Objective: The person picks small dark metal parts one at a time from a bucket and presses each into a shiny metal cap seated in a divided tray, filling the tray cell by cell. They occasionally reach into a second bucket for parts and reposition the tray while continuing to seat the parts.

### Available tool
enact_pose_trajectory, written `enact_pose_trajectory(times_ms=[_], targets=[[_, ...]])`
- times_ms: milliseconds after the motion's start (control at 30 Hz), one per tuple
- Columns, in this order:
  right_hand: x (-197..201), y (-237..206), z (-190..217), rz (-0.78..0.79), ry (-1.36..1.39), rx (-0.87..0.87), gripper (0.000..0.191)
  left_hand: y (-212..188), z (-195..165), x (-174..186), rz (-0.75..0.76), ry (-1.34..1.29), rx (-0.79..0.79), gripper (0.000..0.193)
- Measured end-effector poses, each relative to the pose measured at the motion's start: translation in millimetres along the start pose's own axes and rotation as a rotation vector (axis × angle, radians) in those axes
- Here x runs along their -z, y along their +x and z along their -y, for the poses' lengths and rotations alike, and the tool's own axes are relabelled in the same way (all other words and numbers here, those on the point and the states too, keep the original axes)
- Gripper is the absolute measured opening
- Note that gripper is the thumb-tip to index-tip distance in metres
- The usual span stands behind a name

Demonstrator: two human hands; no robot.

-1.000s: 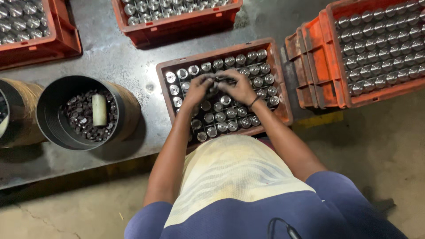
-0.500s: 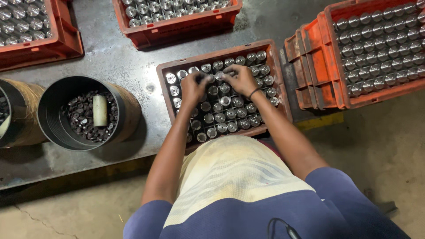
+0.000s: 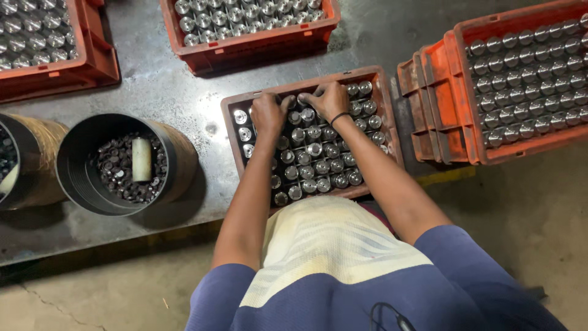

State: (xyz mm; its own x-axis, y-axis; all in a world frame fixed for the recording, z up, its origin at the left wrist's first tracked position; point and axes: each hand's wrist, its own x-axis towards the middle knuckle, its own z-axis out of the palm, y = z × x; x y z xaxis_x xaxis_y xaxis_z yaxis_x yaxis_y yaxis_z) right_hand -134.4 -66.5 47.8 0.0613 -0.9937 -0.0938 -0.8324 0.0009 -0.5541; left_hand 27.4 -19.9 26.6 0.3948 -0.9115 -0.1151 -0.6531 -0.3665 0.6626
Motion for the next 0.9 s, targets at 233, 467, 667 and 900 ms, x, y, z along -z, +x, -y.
enact_pose_trajectory(times_ms=[233, 467, 667, 900], targets=[[-5, -1, -6, -0.076, 0.040, 0.044, 0.046, 2, 9, -6, 0.117, -0.040, 0.074, 0.047], [-8, -66, -46, 0.336, 0.599, 0.355, 0.022, -67, 46, 0, 0.647, -0.845, 0.214, 0.039], [-13, -112, -72, 0.603, 0.646, 0.251, 0.026, -118, 52, -4, 0.781, -0.866, 0.216, 0.047], [-15, -87, -86, 0.322, 0.549, 0.052, 0.018, -119, 55, 17, 0.579, -0.808, 0.225, 0.027]])
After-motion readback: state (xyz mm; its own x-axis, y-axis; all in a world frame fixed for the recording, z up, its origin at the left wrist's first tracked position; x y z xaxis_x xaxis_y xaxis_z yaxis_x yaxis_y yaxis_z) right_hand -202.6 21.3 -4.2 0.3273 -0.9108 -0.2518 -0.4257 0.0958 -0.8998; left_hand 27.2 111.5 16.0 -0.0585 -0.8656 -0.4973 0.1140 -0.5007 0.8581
